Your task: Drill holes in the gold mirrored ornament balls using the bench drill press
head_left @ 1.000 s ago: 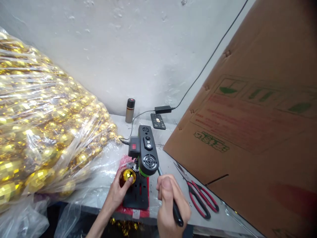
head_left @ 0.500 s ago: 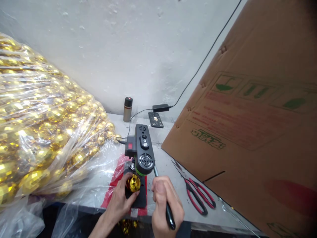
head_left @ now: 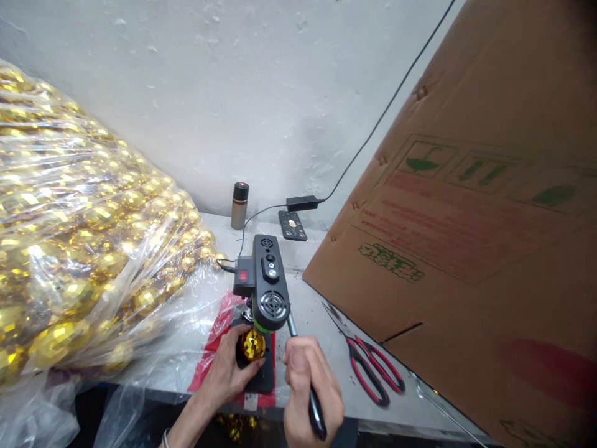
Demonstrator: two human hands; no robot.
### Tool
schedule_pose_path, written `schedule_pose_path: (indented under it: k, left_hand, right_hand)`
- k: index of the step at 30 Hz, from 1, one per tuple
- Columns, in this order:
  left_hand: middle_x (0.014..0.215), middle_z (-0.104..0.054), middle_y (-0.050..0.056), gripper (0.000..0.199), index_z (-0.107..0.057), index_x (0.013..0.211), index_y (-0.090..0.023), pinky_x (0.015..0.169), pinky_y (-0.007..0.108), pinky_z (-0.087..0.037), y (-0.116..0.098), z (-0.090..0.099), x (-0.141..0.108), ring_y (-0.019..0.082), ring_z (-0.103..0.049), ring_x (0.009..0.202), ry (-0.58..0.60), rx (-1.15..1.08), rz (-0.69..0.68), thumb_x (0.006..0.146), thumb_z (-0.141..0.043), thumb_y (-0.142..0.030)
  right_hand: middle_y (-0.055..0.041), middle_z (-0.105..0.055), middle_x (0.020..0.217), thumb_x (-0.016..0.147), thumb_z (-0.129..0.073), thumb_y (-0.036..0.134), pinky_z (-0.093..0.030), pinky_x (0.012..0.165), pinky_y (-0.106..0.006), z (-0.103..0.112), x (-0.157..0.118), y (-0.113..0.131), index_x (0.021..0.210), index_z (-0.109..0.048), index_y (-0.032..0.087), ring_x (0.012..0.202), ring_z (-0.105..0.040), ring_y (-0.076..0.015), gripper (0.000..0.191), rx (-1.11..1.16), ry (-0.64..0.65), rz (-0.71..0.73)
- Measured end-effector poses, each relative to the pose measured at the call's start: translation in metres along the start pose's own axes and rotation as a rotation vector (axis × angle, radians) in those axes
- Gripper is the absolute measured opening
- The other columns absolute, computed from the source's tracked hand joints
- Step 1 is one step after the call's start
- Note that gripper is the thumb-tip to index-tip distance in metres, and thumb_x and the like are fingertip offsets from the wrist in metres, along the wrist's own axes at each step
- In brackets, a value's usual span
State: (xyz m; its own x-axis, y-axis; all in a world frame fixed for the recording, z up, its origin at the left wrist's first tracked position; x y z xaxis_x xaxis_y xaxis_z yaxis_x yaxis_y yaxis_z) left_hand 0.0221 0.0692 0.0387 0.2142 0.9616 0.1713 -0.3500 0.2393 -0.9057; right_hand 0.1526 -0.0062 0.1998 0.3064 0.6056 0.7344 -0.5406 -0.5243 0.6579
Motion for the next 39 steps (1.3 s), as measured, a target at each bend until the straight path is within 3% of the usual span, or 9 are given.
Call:
schedule_pose_path:
  k: [8, 13, 18, 21, 25, 28, 33, 39]
  left_hand:
    - [0.117, -0.078, 0.014, 0.051, -0.068, 0.122, -0.020, 0.100, 0.057, -0.061, 0.003, -0.001, -0.002, 0.036, -0.074, 0.110, 0.015, -0.026, 0.034, 0.075, -0.079, -0.033]
    - [0.118, -0.077, 0.015, 0.052, -0.068, 0.123, -0.019, 0.101, 0.059, -0.060, 0.005, -0.004, -0.003, 0.036, -0.073, 0.111, 0.007, -0.027, 0.030, 0.075, -0.079, -0.034]
    - [0.116, -0.077, 0.014, 0.051, -0.068, 0.122, -0.020, 0.098, 0.057, -0.061, 0.007, -0.005, -0.004, 0.036, -0.074, 0.109, -0.005, -0.015, 0.022, 0.075, -0.080, -0.033]
    - [0.116, -0.077, 0.014, 0.050, -0.068, 0.123, -0.020, 0.098, 0.056, -0.061, 0.010, -0.006, -0.005, 0.035, -0.074, 0.109, -0.008, -0.010, 0.018, 0.076, -0.080, -0.034]
    - [0.117, -0.077, 0.015, 0.053, -0.068, 0.123, -0.019, 0.100, 0.057, -0.060, 0.014, -0.008, -0.005, 0.036, -0.073, 0.111, -0.014, -0.018, 0.024, 0.075, -0.080, -0.036]
    - [0.118, -0.076, 0.016, 0.053, -0.068, 0.123, -0.018, 0.101, 0.059, -0.059, 0.014, -0.009, -0.004, 0.037, -0.073, 0.111, -0.008, -0.024, 0.033, 0.075, -0.080, -0.036]
    - [0.118, -0.076, 0.015, 0.052, -0.067, 0.124, -0.019, 0.101, 0.058, -0.059, 0.012, -0.008, -0.004, 0.037, -0.073, 0.112, 0.009, -0.029, 0.029, 0.076, -0.079, -0.035]
    - [0.120, -0.076, 0.015, 0.051, -0.067, 0.123, -0.020, 0.101, 0.058, -0.060, 0.012, -0.009, -0.003, 0.037, -0.073, 0.112, -0.003, -0.024, 0.017, 0.075, -0.080, -0.034]
  right_hand:
    - [0.0028, -0.053, 0.074, 0.109, -0.039, 0.015, -0.039, 0.060, -0.027, -0.010, -0.026, -0.013, 0.078, -0.049, 0.023, 0.064, -0.053, -0.0107, 0.033, 0.007, -0.120, -0.040]
    - [0.0041, -0.050, 0.071, 0.109, -0.039, 0.018, -0.042, 0.064, -0.026, -0.012, -0.031, -0.019, 0.074, -0.047, 0.023, 0.062, -0.050, -0.0102, 0.036, 0.007, -0.176, 0.100]
    - [0.0046, -0.052, 0.074, 0.110, -0.037, 0.019, -0.048, 0.081, -0.029, -0.013, -0.033, -0.024, 0.075, -0.048, 0.023, 0.066, -0.051, -0.0111, 0.036, 0.000, -0.192, 0.012]
    - [0.0055, -0.052, 0.073, 0.110, -0.038, 0.020, -0.048, 0.084, -0.028, -0.014, -0.035, -0.020, 0.075, -0.048, 0.023, 0.065, -0.050, -0.0104, 0.037, -0.013, -0.192, 0.059]
    - [0.0051, -0.052, 0.076, 0.112, -0.035, 0.022, -0.048, 0.088, -0.028, -0.015, -0.036, -0.020, 0.076, -0.047, 0.023, 0.068, -0.052, -0.0103, 0.039, -0.015, -0.198, -0.027]
    - [0.0051, -0.052, 0.076, 0.113, -0.034, 0.023, -0.049, 0.088, -0.028, -0.014, -0.037, -0.021, 0.077, -0.046, 0.023, 0.068, -0.052, -0.0105, 0.038, -0.023, -0.183, -0.016]
    - [0.0057, -0.053, 0.074, 0.111, -0.037, 0.022, -0.049, 0.084, -0.026, -0.011, -0.036, -0.029, 0.077, -0.048, 0.023, 0.064, -0.051, -0.0095, 0.036, -0.033, -0.138, 0.129]
    - [0.0058, -0.052, 0.074, 0.110, -0.038, 0.022, -0.048, 0.077, -0.026, -0.011, -0.037, -0.033, 0.076, -0.047, 0.023, 0.065, -0.051, -0.0098, 0.035, -0.031, -0.159, 0.133]
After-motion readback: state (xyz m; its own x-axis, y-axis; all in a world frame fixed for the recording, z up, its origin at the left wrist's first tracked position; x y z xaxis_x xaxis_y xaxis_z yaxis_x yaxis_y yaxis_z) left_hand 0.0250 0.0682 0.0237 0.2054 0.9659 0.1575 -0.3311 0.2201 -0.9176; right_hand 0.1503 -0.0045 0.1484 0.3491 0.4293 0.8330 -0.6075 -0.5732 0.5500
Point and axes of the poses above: each hand's wrist, its own x-axis towards the middle knuckle, its own z-axis out of the back of the hand, y = z × x, the point moved 4 cm from there along x, towards the middle knuckle
